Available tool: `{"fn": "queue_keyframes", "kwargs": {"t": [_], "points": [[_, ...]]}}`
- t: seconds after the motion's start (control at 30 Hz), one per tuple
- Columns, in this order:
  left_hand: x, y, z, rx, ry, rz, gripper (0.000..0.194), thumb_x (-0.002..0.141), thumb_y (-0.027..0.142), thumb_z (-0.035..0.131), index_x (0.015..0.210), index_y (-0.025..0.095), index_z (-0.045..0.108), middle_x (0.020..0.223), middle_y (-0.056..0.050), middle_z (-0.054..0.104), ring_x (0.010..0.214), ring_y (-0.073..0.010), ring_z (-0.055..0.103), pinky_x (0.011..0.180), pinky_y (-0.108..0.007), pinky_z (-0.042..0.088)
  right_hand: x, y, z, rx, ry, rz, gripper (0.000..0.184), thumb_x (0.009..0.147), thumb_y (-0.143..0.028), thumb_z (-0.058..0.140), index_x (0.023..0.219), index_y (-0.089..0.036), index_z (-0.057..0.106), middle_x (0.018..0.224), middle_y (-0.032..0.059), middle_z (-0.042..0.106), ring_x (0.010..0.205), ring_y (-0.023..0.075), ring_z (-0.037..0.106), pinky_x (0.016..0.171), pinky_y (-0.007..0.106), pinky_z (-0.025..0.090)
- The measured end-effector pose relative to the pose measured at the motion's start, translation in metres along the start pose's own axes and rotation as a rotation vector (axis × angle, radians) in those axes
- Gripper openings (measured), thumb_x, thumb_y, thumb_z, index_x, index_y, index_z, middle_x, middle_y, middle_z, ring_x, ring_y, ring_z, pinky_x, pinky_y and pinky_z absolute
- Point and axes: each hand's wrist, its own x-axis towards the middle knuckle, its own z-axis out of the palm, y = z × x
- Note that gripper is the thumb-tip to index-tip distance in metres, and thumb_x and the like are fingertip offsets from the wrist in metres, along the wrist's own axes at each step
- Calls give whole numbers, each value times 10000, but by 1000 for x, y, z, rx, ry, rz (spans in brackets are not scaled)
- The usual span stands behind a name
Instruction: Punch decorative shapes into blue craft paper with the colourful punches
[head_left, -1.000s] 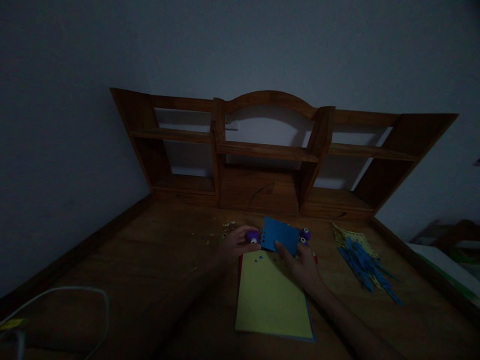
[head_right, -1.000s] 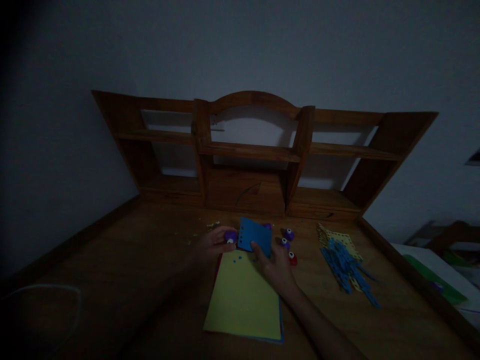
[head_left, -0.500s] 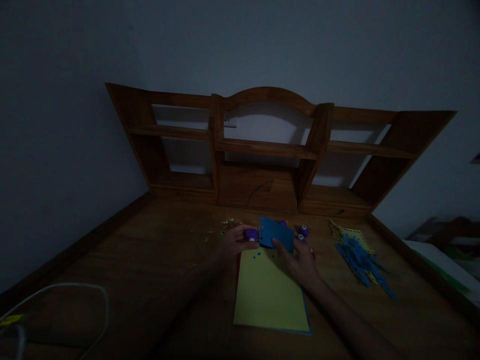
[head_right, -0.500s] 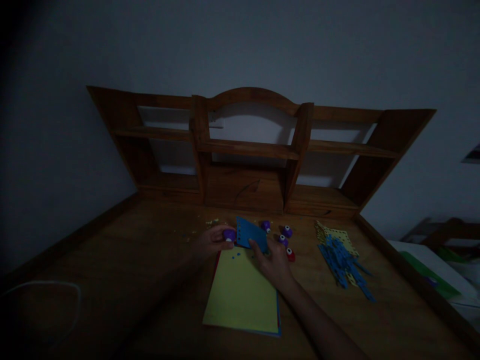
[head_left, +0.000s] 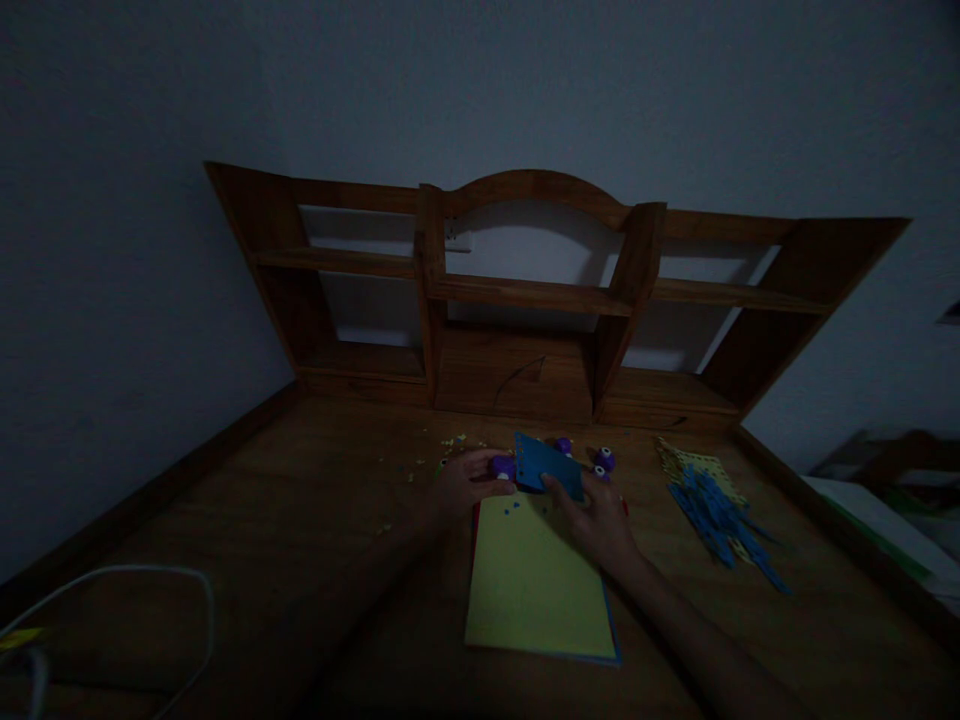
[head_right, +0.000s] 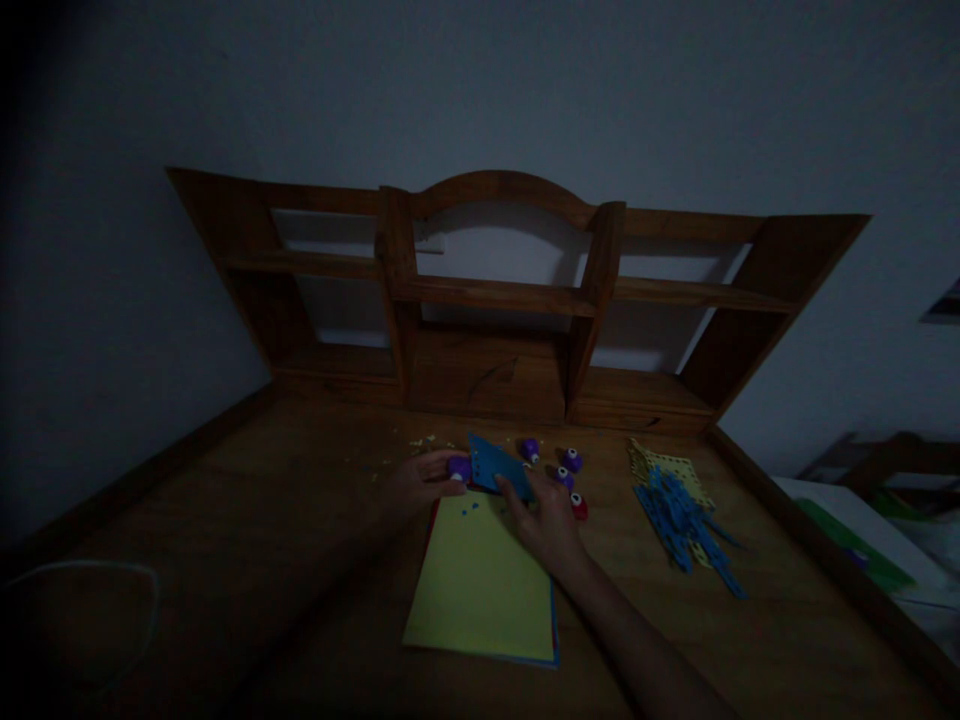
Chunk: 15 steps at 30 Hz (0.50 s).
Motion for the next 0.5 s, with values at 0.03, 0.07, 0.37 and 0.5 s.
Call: {"fn": "queue_keyframes", "kwargs": {"t": [0.03,0.07,0.37,0.5], "points": [[0,0,0,1,4,-3,547,597,237,825,1090,130,613,1089,-128,653,1007,-267,616,904,-386,474,0,0,0,10,-4,-2,223,886,-344,539,778,-180,644,745,29,670,633,167,595,636,265,453],[0,0,0,1,8,-7,557,595,242,826,1096,128,612,1091,-130,653,1008,-268,616,904,-386,474,0,0,0,20,-4,-2,223,888,-344,536,785,-179,646,759,31,673,647,169,600,640,265,455],[0,-2,0,-13,-29,-9,550,624,295,810,1117,149,615,1100,-114,653,1013,-263,616,912,-386,468,1,0,0,11,-2,0,223,884,-347,542,754,-184,620,745,23,664,650,167,603,634,266,446],[0,-1,1,7,-10,-9,526,629,293,802,1096,137,616,1068,-119,661,980,-260,627,877,-376,482,0,2,2,2,15,-3,232,885,-360,540,754,-183,616,748,25,667,648,169,602,614,263,440]]}}
